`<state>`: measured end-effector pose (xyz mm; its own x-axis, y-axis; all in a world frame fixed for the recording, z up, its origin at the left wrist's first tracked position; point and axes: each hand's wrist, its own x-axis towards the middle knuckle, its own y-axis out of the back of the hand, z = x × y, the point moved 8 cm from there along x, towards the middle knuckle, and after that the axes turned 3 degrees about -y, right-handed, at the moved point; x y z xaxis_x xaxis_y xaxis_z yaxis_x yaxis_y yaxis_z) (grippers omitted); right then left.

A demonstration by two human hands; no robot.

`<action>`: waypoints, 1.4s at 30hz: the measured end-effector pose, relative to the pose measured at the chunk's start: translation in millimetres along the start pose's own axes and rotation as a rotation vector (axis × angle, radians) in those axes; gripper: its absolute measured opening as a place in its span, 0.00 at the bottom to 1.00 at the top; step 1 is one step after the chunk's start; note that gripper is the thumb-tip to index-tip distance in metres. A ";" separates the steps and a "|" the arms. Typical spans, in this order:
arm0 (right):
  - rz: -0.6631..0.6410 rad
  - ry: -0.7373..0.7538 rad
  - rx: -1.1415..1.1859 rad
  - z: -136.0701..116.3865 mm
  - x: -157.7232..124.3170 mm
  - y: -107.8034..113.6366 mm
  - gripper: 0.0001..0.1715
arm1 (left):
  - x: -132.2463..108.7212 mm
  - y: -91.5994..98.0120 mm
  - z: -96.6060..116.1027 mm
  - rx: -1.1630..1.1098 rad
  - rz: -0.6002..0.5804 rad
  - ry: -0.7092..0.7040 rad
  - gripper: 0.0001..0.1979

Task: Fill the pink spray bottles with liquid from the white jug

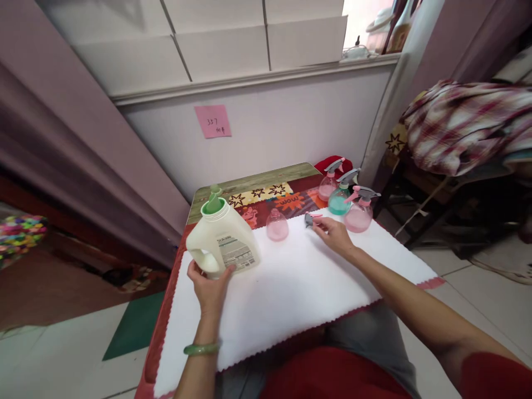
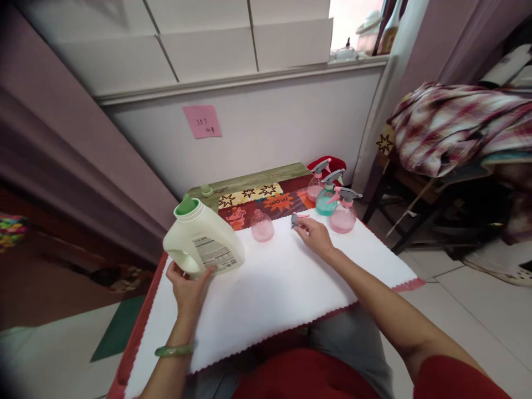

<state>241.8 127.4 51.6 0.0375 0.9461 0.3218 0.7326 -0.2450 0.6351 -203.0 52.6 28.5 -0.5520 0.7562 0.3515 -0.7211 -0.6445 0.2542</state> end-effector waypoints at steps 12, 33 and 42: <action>-0.168 -0.114 -0.541 24.1 39.4 -29.4 0.06 | -4.2 5.2 -12.1 0.018 0.047 0.024 0.52; 0.018 0.355 0.905 -271.3 118.1 142.4 0.08 | -12.5 2.9 -26.6 0.004 -0.033 0.038 0.55; -0.155 0.564 0.963 -368.9 130.3 83.2 0.24 | -10.2 3.3 -22.6 0.028 -0.033 0.041 0.54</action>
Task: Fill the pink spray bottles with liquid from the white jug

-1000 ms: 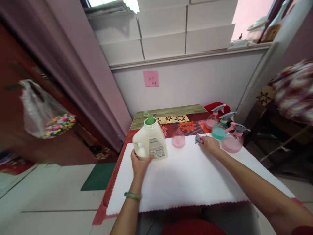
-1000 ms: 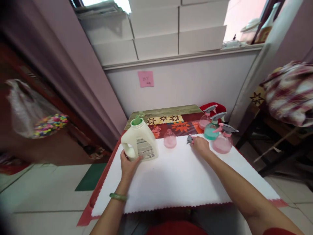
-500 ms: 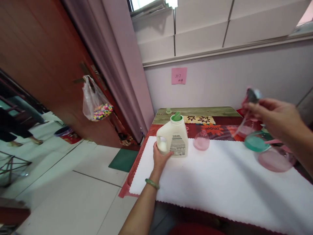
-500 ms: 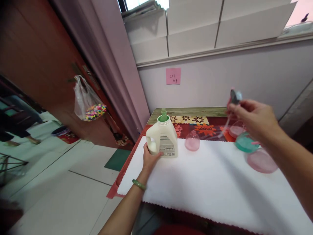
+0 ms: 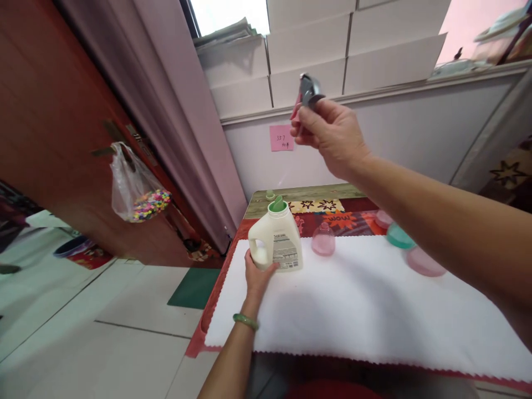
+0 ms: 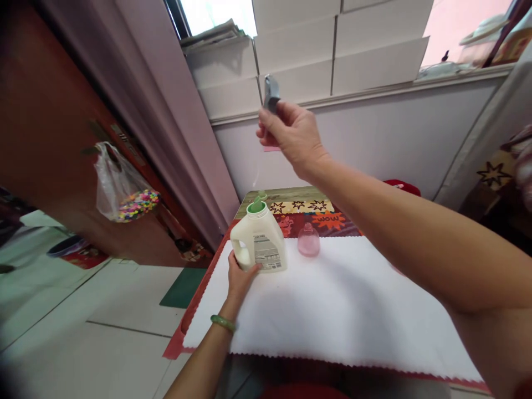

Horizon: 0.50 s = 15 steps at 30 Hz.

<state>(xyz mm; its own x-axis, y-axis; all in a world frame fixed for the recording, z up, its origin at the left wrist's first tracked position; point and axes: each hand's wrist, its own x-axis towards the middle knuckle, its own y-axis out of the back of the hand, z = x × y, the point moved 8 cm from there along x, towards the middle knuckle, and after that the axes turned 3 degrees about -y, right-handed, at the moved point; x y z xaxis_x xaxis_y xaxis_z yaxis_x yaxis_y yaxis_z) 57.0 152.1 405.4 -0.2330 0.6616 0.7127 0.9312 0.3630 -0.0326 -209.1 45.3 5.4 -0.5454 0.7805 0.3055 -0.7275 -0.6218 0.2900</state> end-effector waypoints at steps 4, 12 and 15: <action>-0.008 0.046 0.029 2.0 3.5 -14.2 0.22 | -0.2 0.2 -0.6 0.011 0.001 0.007 0.54; -0.073 0.020 -0.187 -12.0 -15.8 10.8 0.19 | 2.4 -0.1 0.3 0.036 -0.002 0.002 0.54; -0.023 -0.027 -0.285 26.2 -43.8 39.6 0.19 | 3.5 -0.4 1.5 0.048 -0.001 0.014 0.53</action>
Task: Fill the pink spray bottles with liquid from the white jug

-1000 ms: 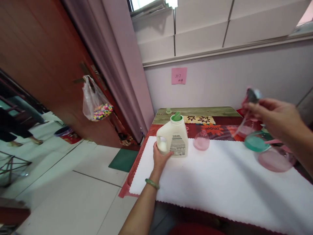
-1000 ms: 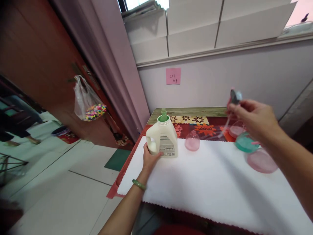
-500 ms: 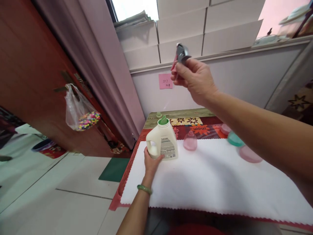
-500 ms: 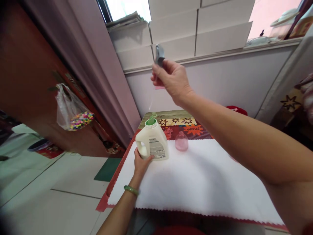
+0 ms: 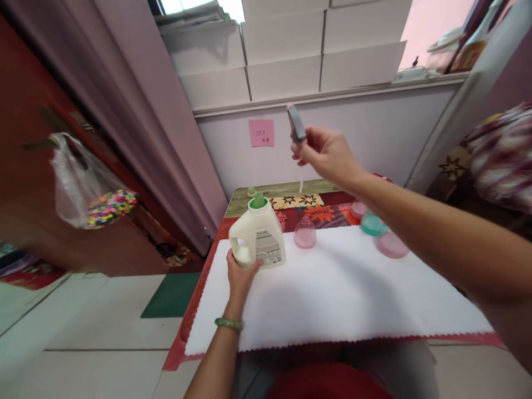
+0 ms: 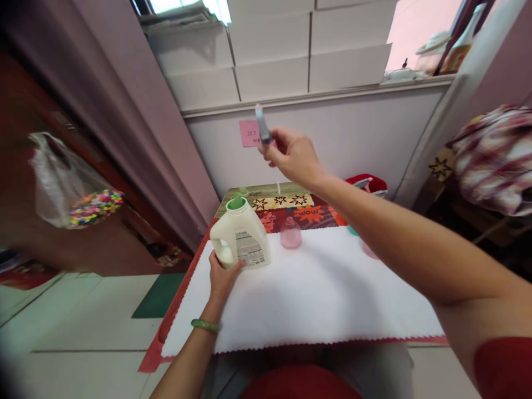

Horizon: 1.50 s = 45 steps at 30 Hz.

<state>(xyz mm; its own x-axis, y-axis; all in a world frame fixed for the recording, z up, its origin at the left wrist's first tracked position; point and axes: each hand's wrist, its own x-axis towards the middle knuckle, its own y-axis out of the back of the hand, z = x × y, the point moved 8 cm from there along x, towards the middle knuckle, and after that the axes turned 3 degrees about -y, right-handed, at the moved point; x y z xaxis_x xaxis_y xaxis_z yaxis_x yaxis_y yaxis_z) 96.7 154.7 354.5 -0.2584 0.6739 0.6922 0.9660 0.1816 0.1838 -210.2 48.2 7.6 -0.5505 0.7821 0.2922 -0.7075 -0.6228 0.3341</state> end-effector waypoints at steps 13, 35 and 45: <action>0.172 -0.260 -0.029 120.8 -66.6 17.9 0.19 | 2.3 -1.2 0.3 -0.015 -0.009 0.008 0.54; 0.101 -0.461 -0.230 205.9 -137.5 -10.8 0.21 | 55.9 5.8 52.4 -0.216 -0.047 -0.091 0.25; 0.086 -0.486 -0.200 219.8 -156.4 -14.4 0.19 | 67.4 62.0 51.3 0.020 0.233 0.110 0.15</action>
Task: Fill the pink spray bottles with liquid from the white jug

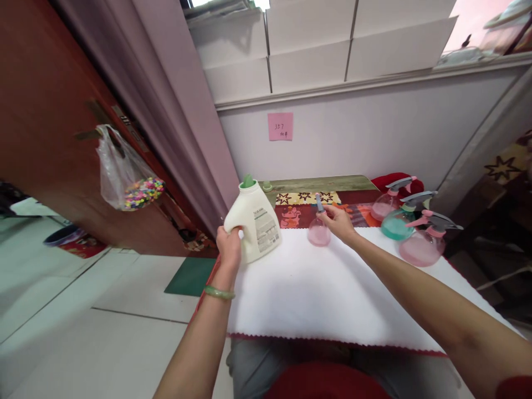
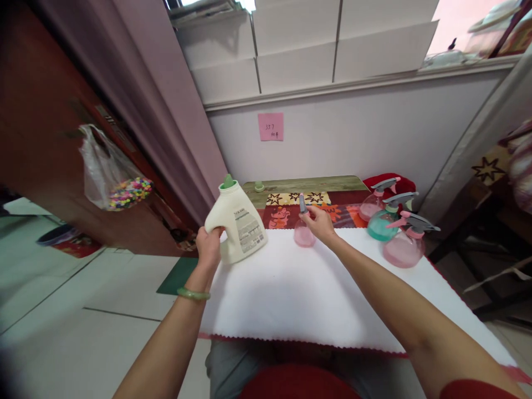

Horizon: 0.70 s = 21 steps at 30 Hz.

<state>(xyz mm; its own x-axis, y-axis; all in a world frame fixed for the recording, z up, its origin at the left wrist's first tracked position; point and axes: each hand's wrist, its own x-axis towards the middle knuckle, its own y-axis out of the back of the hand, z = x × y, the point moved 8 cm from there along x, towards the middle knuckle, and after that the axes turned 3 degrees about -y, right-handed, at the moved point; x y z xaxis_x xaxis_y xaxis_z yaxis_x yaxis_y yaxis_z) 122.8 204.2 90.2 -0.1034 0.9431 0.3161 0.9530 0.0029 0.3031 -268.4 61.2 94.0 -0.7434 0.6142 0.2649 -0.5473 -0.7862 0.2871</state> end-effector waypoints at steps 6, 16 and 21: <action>-0.011 -0.016 0.048 4.8 -1.9 0.7 0.21 | -21.0 27.5 0.4 0.052 0.091 -0.019 0.16; -0.059 -0.025 0.122 -4.8 -0.1 0.4 0.18 | -41.7 25.7 19.3 0.120 0.105 -0.187 0.28; -0.060 -0.014 0.132 -7.6 2.3 -1.1 0.18 | -98.6 -11.7 60.8 0.113 -0.001 -0.525 0.40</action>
<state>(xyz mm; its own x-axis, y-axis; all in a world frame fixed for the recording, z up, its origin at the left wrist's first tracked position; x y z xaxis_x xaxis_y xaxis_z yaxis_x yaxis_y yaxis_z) 119.4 203.8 97.5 -0.1582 0.9445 0.2878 0.9745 0.1024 0.1995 -165.3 14.0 120.5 -0.4349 0.5895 0.6807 -0.4818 -0.7909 0.3772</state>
